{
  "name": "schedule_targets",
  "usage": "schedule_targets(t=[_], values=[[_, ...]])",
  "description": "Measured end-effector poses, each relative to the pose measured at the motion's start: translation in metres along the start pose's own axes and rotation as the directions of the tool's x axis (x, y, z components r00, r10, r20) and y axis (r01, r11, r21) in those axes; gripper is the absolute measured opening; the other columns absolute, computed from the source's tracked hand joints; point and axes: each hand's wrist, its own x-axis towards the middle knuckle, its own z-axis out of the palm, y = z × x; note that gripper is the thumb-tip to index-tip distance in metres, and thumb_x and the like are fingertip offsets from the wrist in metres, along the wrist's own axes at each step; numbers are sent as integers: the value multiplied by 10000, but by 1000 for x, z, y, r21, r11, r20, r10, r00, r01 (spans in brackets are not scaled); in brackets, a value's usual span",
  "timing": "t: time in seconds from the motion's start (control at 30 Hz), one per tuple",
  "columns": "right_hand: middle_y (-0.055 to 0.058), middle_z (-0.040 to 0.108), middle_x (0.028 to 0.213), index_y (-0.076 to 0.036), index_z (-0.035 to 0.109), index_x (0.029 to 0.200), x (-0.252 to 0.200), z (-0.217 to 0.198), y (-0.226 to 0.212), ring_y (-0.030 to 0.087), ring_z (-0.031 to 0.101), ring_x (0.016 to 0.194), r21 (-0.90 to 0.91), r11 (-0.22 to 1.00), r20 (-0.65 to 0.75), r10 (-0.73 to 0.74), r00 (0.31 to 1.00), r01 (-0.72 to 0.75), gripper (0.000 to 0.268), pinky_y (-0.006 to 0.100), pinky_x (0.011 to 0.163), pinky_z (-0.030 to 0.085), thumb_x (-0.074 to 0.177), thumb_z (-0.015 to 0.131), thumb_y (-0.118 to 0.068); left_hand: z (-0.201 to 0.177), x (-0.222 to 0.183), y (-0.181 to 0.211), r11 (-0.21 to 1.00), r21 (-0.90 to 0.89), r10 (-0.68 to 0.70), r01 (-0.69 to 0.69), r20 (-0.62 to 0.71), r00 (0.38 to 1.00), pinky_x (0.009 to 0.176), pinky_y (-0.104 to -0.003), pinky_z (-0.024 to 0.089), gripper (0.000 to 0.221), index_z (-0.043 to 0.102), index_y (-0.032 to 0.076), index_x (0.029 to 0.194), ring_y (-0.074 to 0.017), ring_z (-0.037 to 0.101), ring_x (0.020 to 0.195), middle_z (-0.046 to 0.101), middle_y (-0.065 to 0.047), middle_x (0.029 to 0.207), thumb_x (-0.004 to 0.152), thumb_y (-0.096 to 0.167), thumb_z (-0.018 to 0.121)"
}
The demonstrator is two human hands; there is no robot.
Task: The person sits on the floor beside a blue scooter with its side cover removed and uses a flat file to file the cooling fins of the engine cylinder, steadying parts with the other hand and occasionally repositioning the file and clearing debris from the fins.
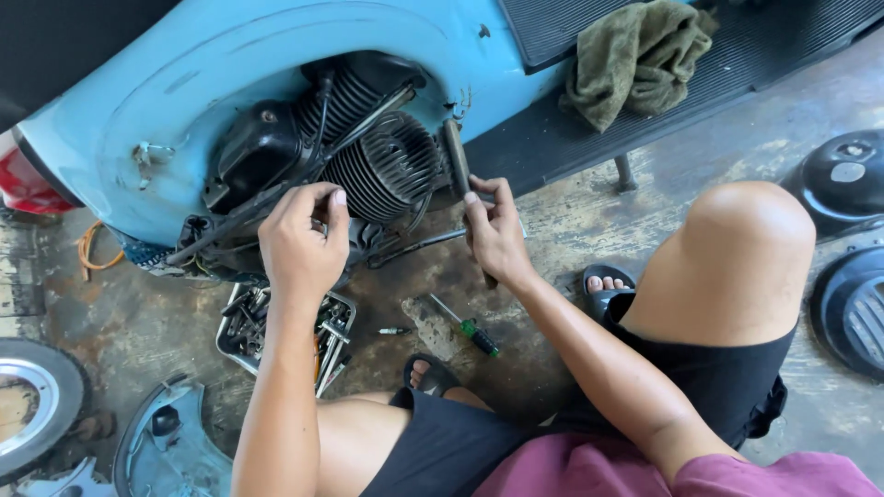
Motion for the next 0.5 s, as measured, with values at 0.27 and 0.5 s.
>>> schedule_targets(t=[0.27,0.5], values=[[109,634,750,-107,500,1376,12,-8,-13,150,567,576,-360,932,56,-33,998,51,318,326,525,428,1066,530,-174,13,0,-15,994,109,-8,-1,78,997,621,-389,579,98,767,68,1004,-312,707,731,664,-94,803,971,153,730],[217,732,905,-153,511,1412,12,-2,-50,393,731,745,-519,846,145,-52,988,121,380,490,589,531,1044,562,-233,39,1,-41,892,448,42,-62,56,998,574,-289,581,160,791,161,1063,-203,716,700,682,-7,853,971,272,722]])
